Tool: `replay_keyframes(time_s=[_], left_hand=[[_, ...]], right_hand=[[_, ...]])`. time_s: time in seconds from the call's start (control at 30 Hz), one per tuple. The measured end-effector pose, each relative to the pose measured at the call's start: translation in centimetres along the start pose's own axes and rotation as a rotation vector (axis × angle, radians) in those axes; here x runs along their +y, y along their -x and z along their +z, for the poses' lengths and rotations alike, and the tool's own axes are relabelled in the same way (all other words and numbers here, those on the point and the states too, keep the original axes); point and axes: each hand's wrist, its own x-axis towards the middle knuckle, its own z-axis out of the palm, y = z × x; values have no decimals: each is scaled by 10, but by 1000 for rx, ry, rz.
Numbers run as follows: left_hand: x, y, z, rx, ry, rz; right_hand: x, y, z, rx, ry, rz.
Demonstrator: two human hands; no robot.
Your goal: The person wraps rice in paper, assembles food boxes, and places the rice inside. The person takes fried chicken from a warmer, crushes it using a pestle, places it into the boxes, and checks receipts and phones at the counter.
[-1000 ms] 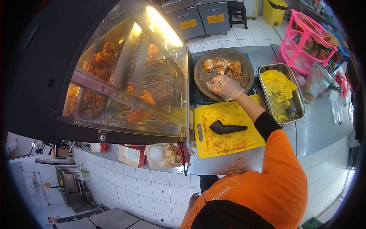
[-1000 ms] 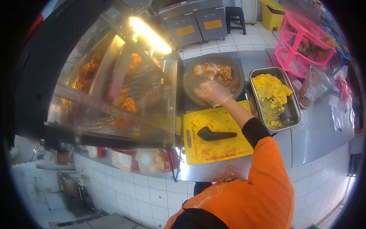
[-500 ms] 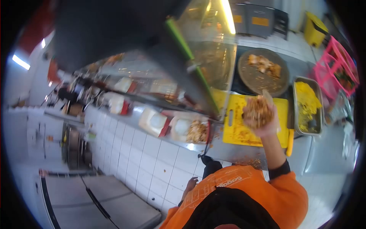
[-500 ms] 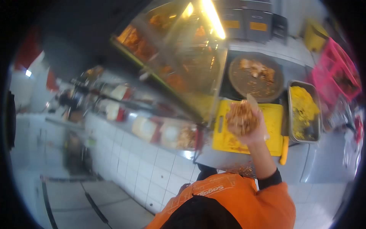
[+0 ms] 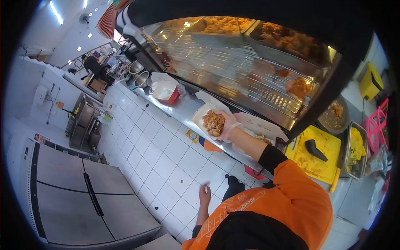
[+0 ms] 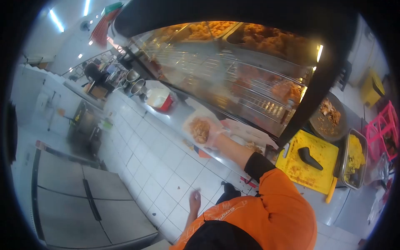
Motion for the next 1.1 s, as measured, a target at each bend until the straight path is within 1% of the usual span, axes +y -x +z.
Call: replay_keyframes(time_s=[0.03,0.07,0.1,0.13,0.17,0.2,0.27,0.33,0.4,0.43,0.47,0.5,0.53,0.57,0.6,0.63,0.7,0.73,0.8,0.83,0.87,0.9,0.93,0.97,1.0,1.03,1.07,1.1], left_hand=[[41,-37,-8,107,-107,168],[97,-77,-18,156,-102,275],[126,-120,-22,135,-134,396],[148,-157,-16,192,-86,468],[161,-200,-10,154,-155,577],[182,-232,-6,159,-271,636],[219,-278,10,188,-497,647],[222,-309,20,30,-703,643],[230,-332,27,-136,-732,591],[231,-342,26,-223,-665,545],[229,-349,23,-316,-604,498],[212,-357,26,-265,-586,501],[195,-362,28,-251,-475,565],[182,-367,27,-233,-362,633],[175,-368,26,-220,-249,701],[178,-363,22,-230,-210,716],[170,-364,19,-192,-99,780],[164,-360,15,-179,-40,804],[166,-334,-4,-65,53,659],[152,-325,-12,0,20,634],[129,-315,-12,48,75,534],[123,-291,-19,93,84,461],[96,-275,-20,117,38,414],[67,-250,-21,127,-63,384],[31,-227,-20,121,-102,415],[16,-195,-22,45,-105,369],[-9,-166,-15,2,-86,273],[-44,-139,-10,-74,-135,187]], right_hand=[[0,-14,-4,-37,-39,-23],[1,-30,-11,-68,-72,-47],[2,-45,-20,-98,-107,-72],[2,-54,-28,-126,-145,-103],[2,-53,-27,-115,-127,-149],[1,-54,-29,-49,-140,-194],[-4,-56,-34,81,-160,-291],[-6,-63,-48,143,-54,-349],[-5,-65,-58,227,73,-420],[-5,-72,-72,244,312,-504],[-5,-81,-86,322,814,-807],[-3,-87,-95,389,1325,-1086],[-2,-93,-102,441,1852,-1345],[-4,-73,-66,490,2447,-860],[2,-62,-50,537,2472,-979],[14,-52,-41,590,2490,-1097],[18,-21,-3,659,2529,-1000],[18,5,25,660,2535,-768],[13,57,41,437,2352,-923],[7,95,30,226,2135,-1277],[-1,140,22,164,2152,-1337],[-8,188,8,112,2175,-1398],[-6,211,-68,632,2021,-1477],[-6,227,-137,1125,1790,-1527],[-31,260,-118,1196,1589,-1749],[-58,293,-94,1244,1359,-1980],[-83,327,-70,1266,1127,-2195],[-110,337,-86,994,710,-2242]])
